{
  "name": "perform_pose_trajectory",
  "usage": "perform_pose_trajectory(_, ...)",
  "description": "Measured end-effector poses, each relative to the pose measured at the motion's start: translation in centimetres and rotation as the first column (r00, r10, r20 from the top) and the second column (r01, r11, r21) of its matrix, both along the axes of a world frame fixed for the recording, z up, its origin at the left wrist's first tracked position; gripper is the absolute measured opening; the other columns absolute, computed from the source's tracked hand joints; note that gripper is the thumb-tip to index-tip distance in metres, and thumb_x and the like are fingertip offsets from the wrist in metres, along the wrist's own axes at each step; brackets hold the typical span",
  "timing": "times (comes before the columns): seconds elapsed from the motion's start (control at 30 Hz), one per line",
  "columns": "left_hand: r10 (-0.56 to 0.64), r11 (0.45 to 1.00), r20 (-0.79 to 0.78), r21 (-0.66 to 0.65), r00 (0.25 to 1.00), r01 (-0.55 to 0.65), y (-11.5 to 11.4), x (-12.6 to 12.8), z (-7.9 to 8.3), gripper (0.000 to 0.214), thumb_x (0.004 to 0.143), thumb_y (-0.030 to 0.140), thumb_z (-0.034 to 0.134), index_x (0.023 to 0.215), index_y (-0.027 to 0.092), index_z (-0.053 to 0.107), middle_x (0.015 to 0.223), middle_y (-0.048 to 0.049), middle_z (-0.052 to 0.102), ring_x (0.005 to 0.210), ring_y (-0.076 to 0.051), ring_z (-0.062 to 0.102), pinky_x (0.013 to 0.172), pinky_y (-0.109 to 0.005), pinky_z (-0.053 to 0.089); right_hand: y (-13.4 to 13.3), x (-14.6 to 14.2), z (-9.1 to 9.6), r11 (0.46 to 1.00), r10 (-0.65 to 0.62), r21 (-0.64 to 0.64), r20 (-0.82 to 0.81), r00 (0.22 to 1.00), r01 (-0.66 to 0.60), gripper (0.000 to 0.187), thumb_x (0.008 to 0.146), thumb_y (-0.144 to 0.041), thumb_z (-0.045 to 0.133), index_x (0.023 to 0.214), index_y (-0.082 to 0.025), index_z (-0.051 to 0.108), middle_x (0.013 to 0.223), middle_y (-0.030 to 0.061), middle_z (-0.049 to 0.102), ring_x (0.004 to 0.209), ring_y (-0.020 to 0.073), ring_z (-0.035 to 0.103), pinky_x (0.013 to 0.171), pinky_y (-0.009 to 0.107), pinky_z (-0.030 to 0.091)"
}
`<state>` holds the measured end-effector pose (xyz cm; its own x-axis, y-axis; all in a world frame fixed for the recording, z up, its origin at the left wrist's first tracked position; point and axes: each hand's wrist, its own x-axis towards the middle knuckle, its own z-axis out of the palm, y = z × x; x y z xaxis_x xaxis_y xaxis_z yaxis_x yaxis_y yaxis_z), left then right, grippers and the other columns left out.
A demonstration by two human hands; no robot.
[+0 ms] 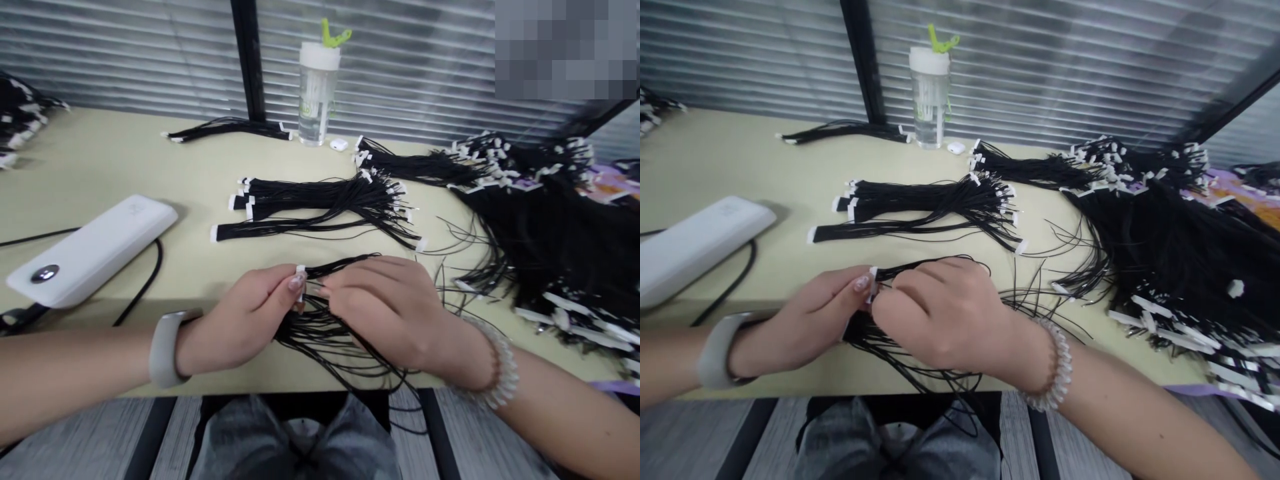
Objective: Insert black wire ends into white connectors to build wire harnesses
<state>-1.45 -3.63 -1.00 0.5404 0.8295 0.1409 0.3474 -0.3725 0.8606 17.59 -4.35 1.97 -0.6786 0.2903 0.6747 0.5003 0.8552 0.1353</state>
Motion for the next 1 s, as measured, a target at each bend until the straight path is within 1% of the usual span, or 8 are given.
perform_pose_trajectory(0.43, -0.028, 0.999, -0.029, 0.035, 0.999, 0.029, 0.0, 0.2, -0.2, 0.030, 0.094, 0.027, 0.034, 0.067, 0.017, 0.043, 0.063, 0.0048, 0.046, 0.056, -0.008, 0.038, 0.055, -0.019, 0.034, 0.4, 0.0, -0.6, 0.997, -0.032, -0.067, 0.218, 0.975, 0.048, 0.029, 0.088, -0.010, 0.036, 0.065, -0.015, 0.052, 0.060, 0.0012, 0.058, 0.059, 0.0104, 0.053, 0.061, 0.024, 0.042)
perform_pose_trajectory(0.57, 0.024, 0.999, 0.026, -0.040, 0.999, -0.023, 0.1, 0.2, -0.5, 0.033, 0.095, 0.034, 0.033, 0.069, 0.017, 0.046, 0.064, 0.0034, 0.047, 0.059, -0.009, 0.042, 0.057, -0.020, 0.037, 1.2, 0.8, -0.7, 0.970, -0.146, -0.162, 0.216, 0.965, 0.183, 0.015, 0.089, -0.021, 0.044, 0.077, -0.017, 0.052, 0.065, -0.0015, 0.055, 0.058, 0.0097, 0.047, 0.054, 0.024, 0.035)
perform_pose_trajectory(0.6, 0.062, 0.995, 0.046, -0.079, 0.997, -0.058, 0.2, 0.2, -0.6, 0.034, 0.094, 0.037, 0.033, 0.069, 0.017, 0.045, 0.062, 0.0034, 0.045, 0.057, -0.009, 0.042, 0.054, -0.021, 0.036, 1.5, 1.1, -0.6, 0.955, -0.192, -0.189, 0.199, 0.961, 0.230, 0.013, 0.086, -0.028, 0.050, 0.079, -0.017, 0.051, 0.067, -0.0019, 0.054, 0.058, 0.0093, 0.046, 0.053, 0.024, 0.033)
perform_pose_trajectory(0.7, 0.241, 0.961, 0.117, -0.169, 0.963, -0.220, 0.3, 0.3, -1.0, 0.037, 0.093, 0.044, 0.034, 0.069, 0.018, 0.043, 0.062, 0.0026, 0.045, 0.057, -0.010, 0.044, 0.053, -0.022, 0.037, 2.4, 2.4, 0.5, 0.909, -0.266, -0.300, 0.122, 0.956, 0.291, 0.043, 0.068, -0.053, 0.068, 0.078, -0.017, 0.045, 0.074, -0.0011, 0.050, 0.061, 0.0086, 0.042, 0.053, 0.022, 0.031)
perform_pose_trajectory(0.77, 0.361, 0.926, 0.176, -0.184, 0.916, -0.329, 0.5, 0.4, -1.2, 0.038, 0.091, 0.048, 0.035, 0.069, 0.018, 0.043, 0.067, 0.0007, 0.050, 0.064, -0.012, 0.049, 0.058, -0.023, 0.040, 2.9, 3.4, 1.3, 0.886, -0.286, -0.371, 0.035, 0.958, 0.278, 0.054, 0.063, -0.065, 0.065, 0.070, -0.017, 0.040, 0.069, -0.0012, 0.044, 0.061, 0.0085, 0.037, 0.054, 0.022, 0.029)
perform_pose_trajectory(0.83, 0.433, 0.897, 0.223, -0.198, 0.873, -0.394, 0.6, 0.4, -1.4, 0.039, 0.090, 0.049, 0.037, 0.069, 0.018, 0.045, 0.071, -0.0007, 0.053, 0.071, -0.013, 0.052, 0.062, -0.024, 0.042, 3.2, 4.3, 2.0, 0.845, -0.319, -0.442, 0.034, 0.947, 0.300, 0.056, 0.070, -0.069, 0.054, 0.060, -0.017, 0.035, 0.060, -0.0019, 0.037, 0.056, 0.0082, 0.032, 0.052, 0.023, 0.025)
perform_pose_trajectory(0.9, 0.463, 0.882, 0.248, -0.225, 0.851, -0.414, 0.7, 0.5, -1.5, 0.039, 0.089, 0.051, 0.037, 0.070, 0.018, 0.045, 0.071, -0.0008, 0.053, 0.071, -0.014, 0.052, 0.063, -0.025, 0.042, 3.4, 5.0, 2.2, 0.766, -0.329, -0.533, 0.156, 0.931, 0.360, 0.056, 0.079, -0.066, 0.044, 0.055, -0.016, 0.035, 0.053, -0.0018, 0.034, 0.051, 0.0079, 0.029, 0.052, 0.024, 0.023)
perform_pose_trajectory(1.0, 0.462, 0.883, 0.248, -0.215, 0.851, -0.417, 0.7, 0.5, -1.3, 0.039, 0.089, 0.051, 0.037, 0.070, 0.018, 0.046, 0.069, 0.0000, 0.051, 0.070, -0.014, 0.052, 0.065, -0.026, 0.042, 3.3, 5.4, 2.3, 0.619, -0.180, -0.698, 0.320, 0.930, 0.360, 0.050, 0.085, -0.058, 0.042, 0.058, -0.016, 0.045, 0.053, -0.0004, 0.043, 0.051, 0.0086, 0.037, 0.052, 0.024, 0.027)
